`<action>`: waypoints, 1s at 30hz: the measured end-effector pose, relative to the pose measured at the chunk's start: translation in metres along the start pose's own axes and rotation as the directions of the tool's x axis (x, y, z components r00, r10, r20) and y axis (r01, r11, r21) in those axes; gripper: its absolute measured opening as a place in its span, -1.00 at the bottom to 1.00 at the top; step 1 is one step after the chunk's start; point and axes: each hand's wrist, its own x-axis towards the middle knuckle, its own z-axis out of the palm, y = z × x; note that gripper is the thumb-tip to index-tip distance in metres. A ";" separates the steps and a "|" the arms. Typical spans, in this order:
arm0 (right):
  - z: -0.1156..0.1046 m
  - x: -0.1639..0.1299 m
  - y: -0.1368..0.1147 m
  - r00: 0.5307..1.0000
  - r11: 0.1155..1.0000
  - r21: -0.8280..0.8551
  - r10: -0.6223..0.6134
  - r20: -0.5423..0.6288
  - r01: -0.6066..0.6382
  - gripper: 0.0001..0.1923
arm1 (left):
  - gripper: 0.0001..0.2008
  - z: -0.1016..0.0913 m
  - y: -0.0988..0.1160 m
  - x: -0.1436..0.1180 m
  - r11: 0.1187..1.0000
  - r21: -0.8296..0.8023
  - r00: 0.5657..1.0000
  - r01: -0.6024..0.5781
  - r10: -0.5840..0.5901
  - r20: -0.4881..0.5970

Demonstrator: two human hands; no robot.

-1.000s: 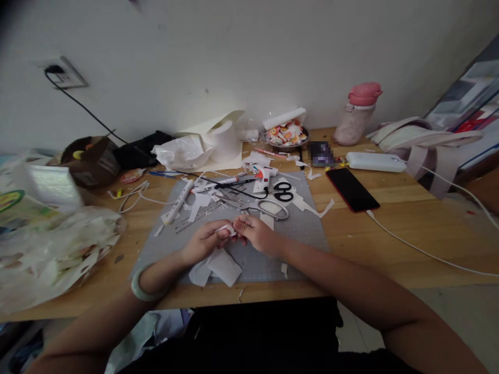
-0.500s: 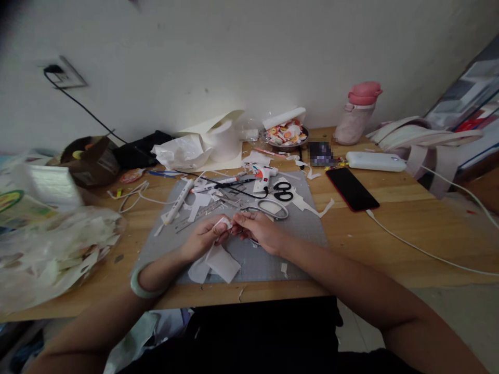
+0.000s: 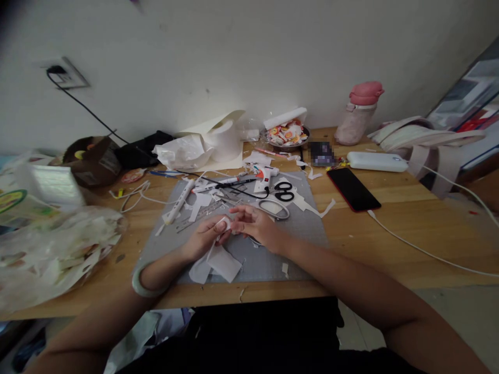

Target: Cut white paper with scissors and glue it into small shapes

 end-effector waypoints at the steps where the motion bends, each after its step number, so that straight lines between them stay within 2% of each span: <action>1: 0.000 -0.001 -0.001 0.999 0.997 -0.070 -0.029 0.015 0.030 -0.60 | -0.53 0.000 0.000 0.000 1.000 0.003 1.000 0.008 -0.008 0.003; 5: 0.002 -0.003 -0.004 0.995 0.939 -0.328 -0.100 0.023 0.102 -0.73 | -0.51 0.001 0.000 -0.002 0.997 -0.028 0.993 0.070 -0.066 0.100; 8: 0.001 -0.004 -0.004 0.988 0.893 -0.424 -0.153 0.036 0.154 -0.77 | -0.51 0.002 -0.001 -0.002 0.996 -0.046 0.986 0.081 -0.074 0.149; 13: -0.005 -0.003 -0.007 0.958 0.777 -0.564 -0.267 0.109 0.280 -0.86 | -0.57 0.002 -0.004 -0.001 0.997 -0.039 0.985 0.060 -0.053 0.163; 18: -0.009 -0.001 -0.008 0.934 0.672 -0.652 -0.301 0.190 0.349 -0.85 | -0.62 0.002 -0.004 -0.001 0.998 -0.003 0.986 0.062 -0.060 0.158; 22: -0.007 -0.002 -0.004 0.926 0.605 -0.705 -0.302 0.228 0.371 -0.83 | -0.64 0.003 -0.004 0.000 0.990 0.137 0.995 -0.020 0.006 0.100; 25: -0.004 -0.004 -0.003 0.931 0.635 -0.683 -0.289 0.222 0.360 -0.82 | -0.66 0.003 -0.004 0.000 0.965 0.247 0.994 -0.084 0.066 0.083; 30: -0.002 -0.006 -0.007 0.955 0.823 -0.494 -0.192 0.225 0.282 -0.68 | -0.61 0.005 -0.001 -0.003 0.963 0.227 0.988 -0.144 0.127 0.090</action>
